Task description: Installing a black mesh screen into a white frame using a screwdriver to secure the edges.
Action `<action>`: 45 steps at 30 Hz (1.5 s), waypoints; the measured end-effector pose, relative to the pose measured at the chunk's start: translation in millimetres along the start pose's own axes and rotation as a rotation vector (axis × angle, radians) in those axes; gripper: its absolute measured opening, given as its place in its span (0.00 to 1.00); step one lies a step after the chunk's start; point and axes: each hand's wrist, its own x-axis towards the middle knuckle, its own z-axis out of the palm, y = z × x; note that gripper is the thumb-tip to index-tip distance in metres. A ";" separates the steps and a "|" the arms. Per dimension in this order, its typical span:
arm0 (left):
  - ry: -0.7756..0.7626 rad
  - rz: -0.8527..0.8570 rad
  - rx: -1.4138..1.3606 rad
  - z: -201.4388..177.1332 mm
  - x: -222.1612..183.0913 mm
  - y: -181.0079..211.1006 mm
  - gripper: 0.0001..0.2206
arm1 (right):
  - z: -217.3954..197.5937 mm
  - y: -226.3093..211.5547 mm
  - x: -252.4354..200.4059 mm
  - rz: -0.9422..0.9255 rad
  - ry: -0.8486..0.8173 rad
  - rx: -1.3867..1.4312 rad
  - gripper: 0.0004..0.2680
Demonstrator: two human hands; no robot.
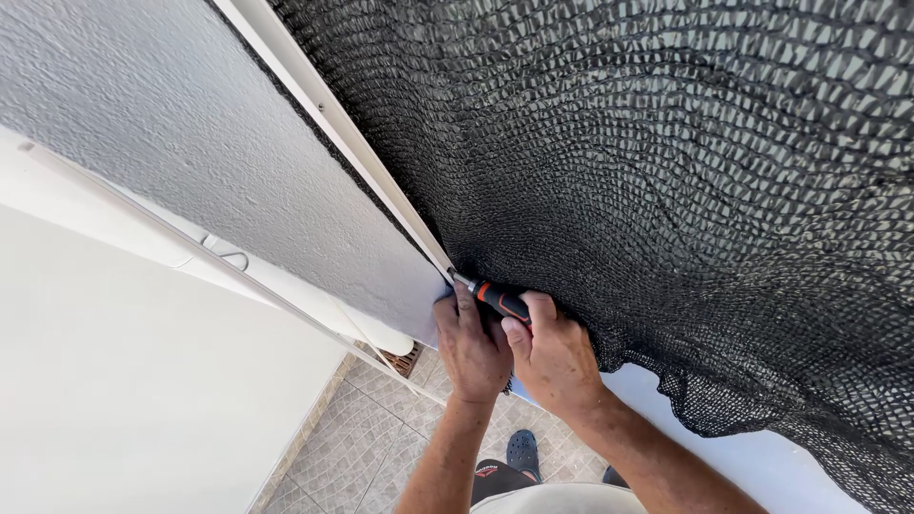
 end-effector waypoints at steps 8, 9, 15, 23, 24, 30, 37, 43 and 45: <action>0.014 0.000 0.047 1.6 0.9 2.7 0.36 | -12.3 -12.8 11.5 0.315 -0.033 0.480 0.13; 0.012 -0.002 0.043 1.7 -0.9 3.1 0.36 | -5.4 -11.8 12.9 0.318 -0.033 0.476 0.13; 0.021 -0.001 0.063 3.3 -2.2 1.0 0.35 | -14.2 -24.4 15.5 0.695 -0.143 1.131 0.15; 0.038 0.039 0.041 -4.5 1.1 8.6 0.34 | -23.3 -6.2 9.9 -0.178 -0.074 -0.197 0.16; 0.038 0.036 0.043 -2.6 -0.2 6.9 0.34 | -18.5 -5.7 10.3 -0.180 -0.077 -0.196 0.16; 0.036 0.002 0.030 0.3 0.7 5.7 0.33 | -27.1 -20.2 22.5 0.162 -0.164 0.269 0.14; 0.046 -0.011 0.062 4.3 -1.5 3.5 0.35 | -31.7 -40.4 18.7 0.693 -0.280 1.124 0.13; 0.063 -0.013 0.045 3.4 -2.6 4.1 0.34 | -38.7 -35.9 24.1 0.873 -0.449 1.251 0.14; 0.065 -0.006 0.031 1.4 -3.1 3.1 0.34 | -40.9 -37.2 24.7 0.915 -0.460 1.281 0.15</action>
